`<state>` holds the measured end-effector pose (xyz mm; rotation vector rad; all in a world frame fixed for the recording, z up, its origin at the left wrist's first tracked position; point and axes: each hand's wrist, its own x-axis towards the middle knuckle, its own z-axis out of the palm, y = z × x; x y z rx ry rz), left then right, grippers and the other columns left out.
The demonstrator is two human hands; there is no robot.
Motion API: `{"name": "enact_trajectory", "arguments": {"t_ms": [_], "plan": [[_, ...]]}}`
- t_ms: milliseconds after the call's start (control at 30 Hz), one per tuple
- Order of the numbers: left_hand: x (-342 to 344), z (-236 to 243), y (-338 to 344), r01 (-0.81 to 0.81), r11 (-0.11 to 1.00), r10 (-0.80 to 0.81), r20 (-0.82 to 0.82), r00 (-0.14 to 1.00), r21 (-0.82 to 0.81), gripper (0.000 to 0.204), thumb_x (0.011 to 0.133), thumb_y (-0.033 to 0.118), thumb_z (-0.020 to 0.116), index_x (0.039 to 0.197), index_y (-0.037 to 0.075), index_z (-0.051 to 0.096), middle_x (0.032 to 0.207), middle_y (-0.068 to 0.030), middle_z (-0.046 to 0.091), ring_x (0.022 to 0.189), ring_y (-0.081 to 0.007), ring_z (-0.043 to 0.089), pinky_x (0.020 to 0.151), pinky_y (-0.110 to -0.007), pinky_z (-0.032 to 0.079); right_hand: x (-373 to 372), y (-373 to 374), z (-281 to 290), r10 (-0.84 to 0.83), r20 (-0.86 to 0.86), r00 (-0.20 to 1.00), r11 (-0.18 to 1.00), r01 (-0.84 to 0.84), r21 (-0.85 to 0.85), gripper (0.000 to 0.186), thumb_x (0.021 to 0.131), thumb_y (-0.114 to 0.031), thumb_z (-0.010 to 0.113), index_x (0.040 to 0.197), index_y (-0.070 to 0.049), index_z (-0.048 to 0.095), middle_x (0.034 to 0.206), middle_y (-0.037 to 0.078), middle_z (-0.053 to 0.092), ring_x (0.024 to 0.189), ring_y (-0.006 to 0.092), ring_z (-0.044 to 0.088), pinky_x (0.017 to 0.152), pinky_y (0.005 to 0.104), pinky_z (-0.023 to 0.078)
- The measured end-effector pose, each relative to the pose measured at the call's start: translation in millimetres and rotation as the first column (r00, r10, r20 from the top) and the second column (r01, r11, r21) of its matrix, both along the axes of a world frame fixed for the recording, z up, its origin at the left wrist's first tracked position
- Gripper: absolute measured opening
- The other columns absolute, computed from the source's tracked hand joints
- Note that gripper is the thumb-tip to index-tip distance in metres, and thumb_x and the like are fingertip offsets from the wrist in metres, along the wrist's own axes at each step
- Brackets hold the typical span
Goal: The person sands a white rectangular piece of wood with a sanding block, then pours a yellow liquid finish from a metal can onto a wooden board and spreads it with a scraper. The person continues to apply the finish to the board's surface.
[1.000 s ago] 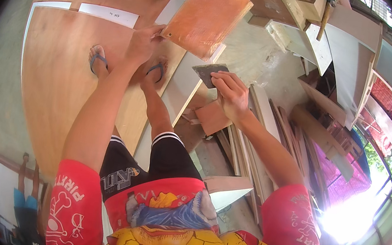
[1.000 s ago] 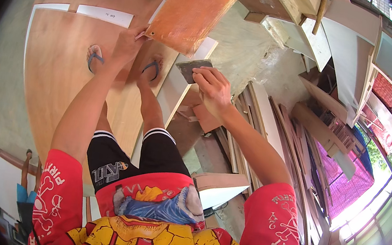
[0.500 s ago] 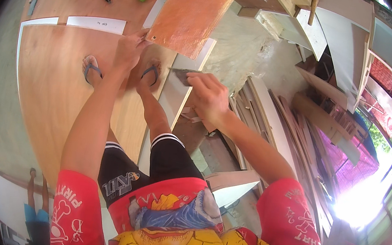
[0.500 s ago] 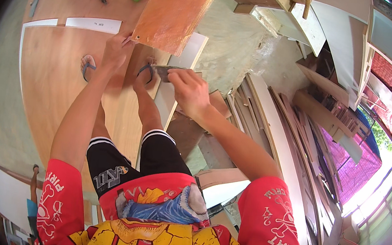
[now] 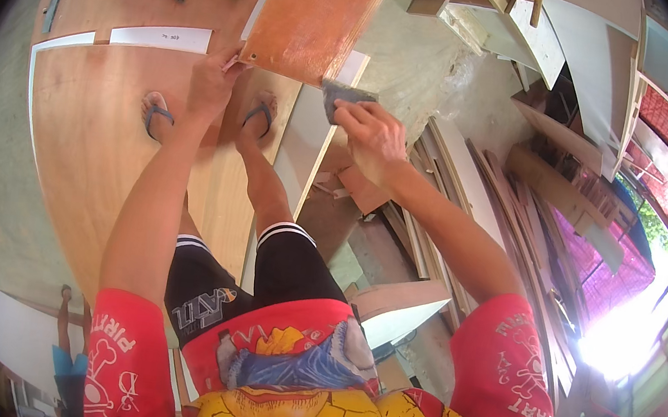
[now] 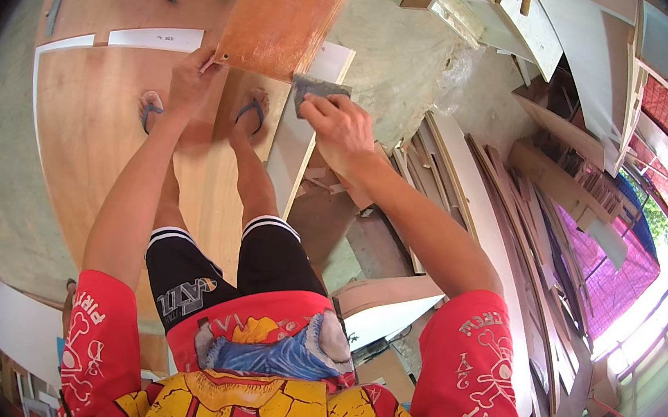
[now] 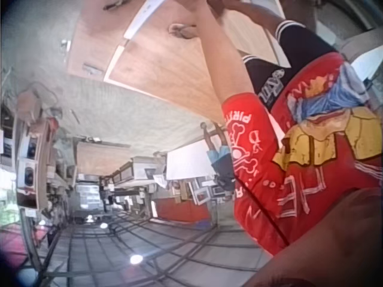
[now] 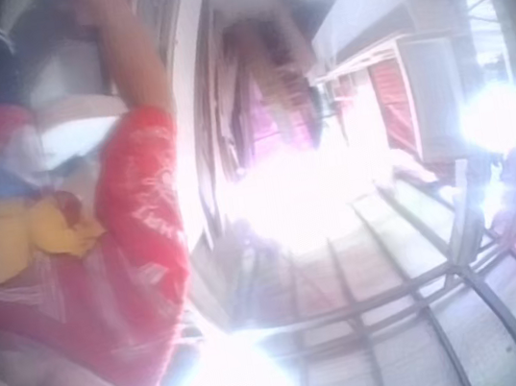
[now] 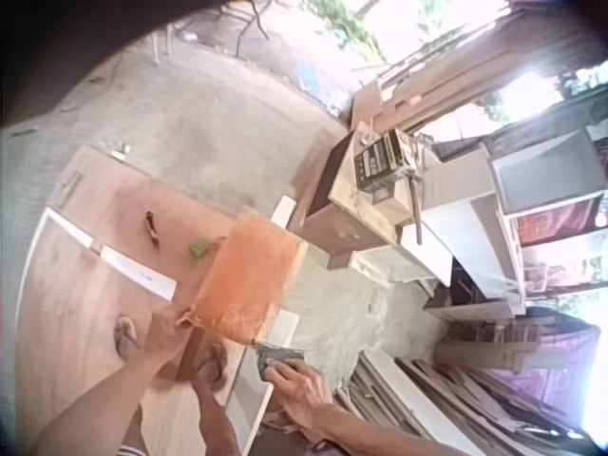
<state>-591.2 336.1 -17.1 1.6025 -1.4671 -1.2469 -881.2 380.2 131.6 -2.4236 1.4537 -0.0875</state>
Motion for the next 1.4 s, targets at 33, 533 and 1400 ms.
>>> {"name": "enact_trajectory", "arguments": {"t_ms": [33, 533, 1400], "plan": [[1, 2, 0, 0.001, 1.0, -0.001, 0.023, 1.0, 0.013, 0.033, 0.097, 0.0, 0.071, 0.13, 0.004, 0.072, 0.111, -0.0155, 0.078, 0.102, -0.0219, 0.077, 0.089, -0.034, 0.058, 0, 3, 5, 0.034, -0.003, 0.999, 0.999, -0.034, 0.017, 0.024, 0.08, -0.002, 0.067, 0.1, -0.016, 0.068, 0.115, -0.005, 0.077, 0.1, 0.0245, 0.073, 0.074, 0.0381, 0.062], [2, -1, 0, 0.021, 0.999, -0.021, 0.008, 1.0, -0.032, 0.026, 0.099, 0.015, 0.075, 0.123, 0.005, 0.074, 0.104, -0.0198, 0.077, 0.095, -0.0345, 0.077, 0.079, -0.04, 0.059, -10, -11, 15, -0.01, -0.023, 1.0, 1.0, 0.01, -0.011, 0.022, 0.082, -0.003, 0.067, 0.099, -0.018, 0.066, 0.104, -0.004, 0.075, 0.089, 0.0256, 0.071, 0.073, 0.039, 0.059], [-2, -2, 2, -0.001, 0.999, 0.001, 0.006, 1.0, 0.054, 0.028, 0.099, 0.011, 0.074, 0.125, 0.002, 0.072, 0.11, -0.0186, 0.078, 0.106, -0.0223, 0.077, 0.087, -0.034, 0.058, -2, 11, -8, -0.053, 0.144, 0.988, 0.994, 0.066, -0.088, 0.026, 0.08, 0.002, 0.064, 0.1, -0.015, 0.067, 0.096, 0.002, 0.073, 0.078, 0.0297, 0.068, 0.068, 0.042, 0.058]]}}
